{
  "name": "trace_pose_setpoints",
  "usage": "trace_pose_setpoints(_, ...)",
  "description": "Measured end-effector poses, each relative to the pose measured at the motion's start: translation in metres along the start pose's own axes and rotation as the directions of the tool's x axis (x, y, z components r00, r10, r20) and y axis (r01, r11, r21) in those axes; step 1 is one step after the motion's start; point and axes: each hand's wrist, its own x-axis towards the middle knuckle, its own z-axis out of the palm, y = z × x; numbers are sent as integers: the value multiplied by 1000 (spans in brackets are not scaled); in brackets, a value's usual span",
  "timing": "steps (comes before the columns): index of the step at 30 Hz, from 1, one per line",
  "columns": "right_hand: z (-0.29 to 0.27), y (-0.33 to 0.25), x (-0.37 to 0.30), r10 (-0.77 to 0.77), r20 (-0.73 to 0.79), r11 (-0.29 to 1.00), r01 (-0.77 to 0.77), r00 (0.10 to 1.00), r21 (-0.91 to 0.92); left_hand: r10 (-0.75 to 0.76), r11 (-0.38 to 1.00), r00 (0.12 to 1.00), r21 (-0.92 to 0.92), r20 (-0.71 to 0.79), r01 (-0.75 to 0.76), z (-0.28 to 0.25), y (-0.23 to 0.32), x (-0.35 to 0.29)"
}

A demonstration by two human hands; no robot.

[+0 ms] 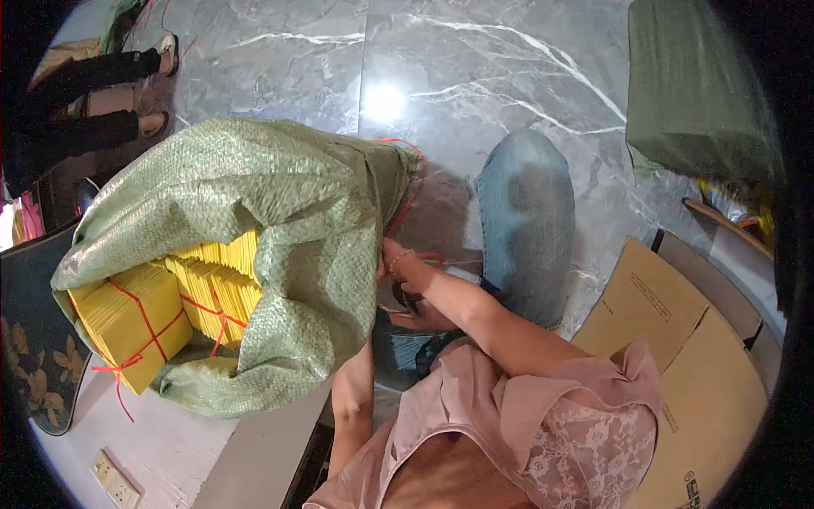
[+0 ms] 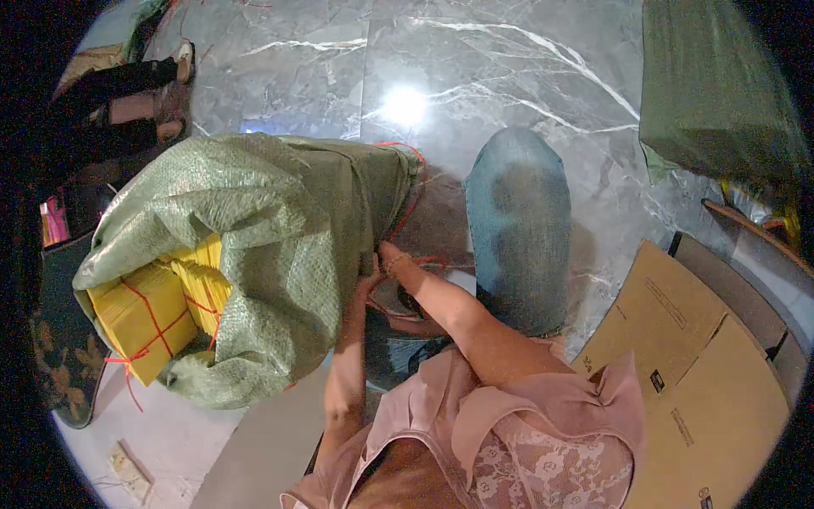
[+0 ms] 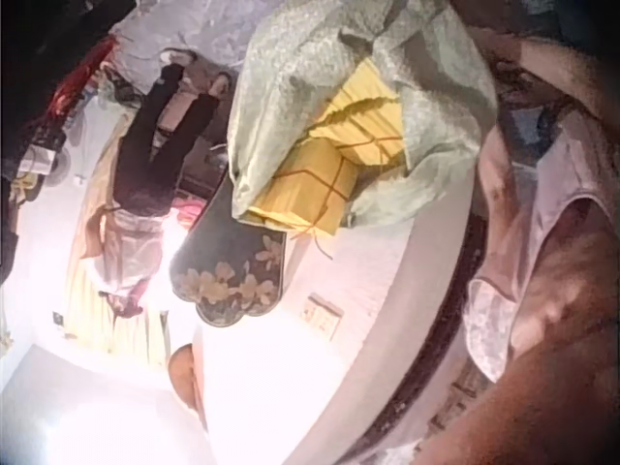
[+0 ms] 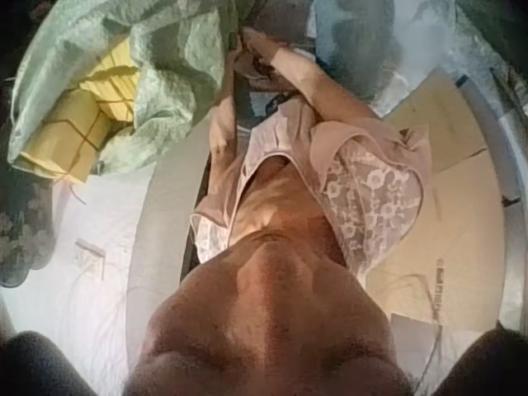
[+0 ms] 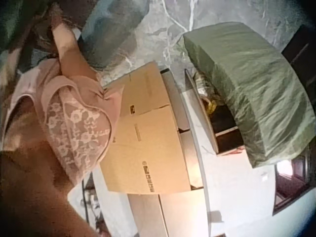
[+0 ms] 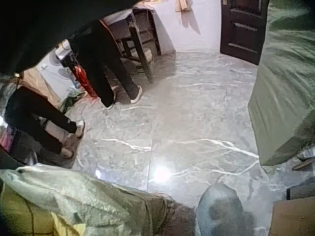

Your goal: Packing and tying bundles of yellow paper into a large woven sack.

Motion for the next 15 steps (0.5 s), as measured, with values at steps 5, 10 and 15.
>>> trace_pose_setpoints(5, 27, 65, -47, -243, 14, 903, 221, 970, 367, 63, 998, 997, -30, 48, -62, 2, 32, -38)
trace_pose_setpoints(10, -44, 155, 100, 365, -128, 784, -230, 922, 576, -75, 997, 996, 3, -47, 75, 14, -22, -5)
trace_pose_setpoints(15, -7, 119, 87, 39, -507, 967, -160, 861, -199, -53, 999, 998, -3, -46, 53, 16, -12, -14)
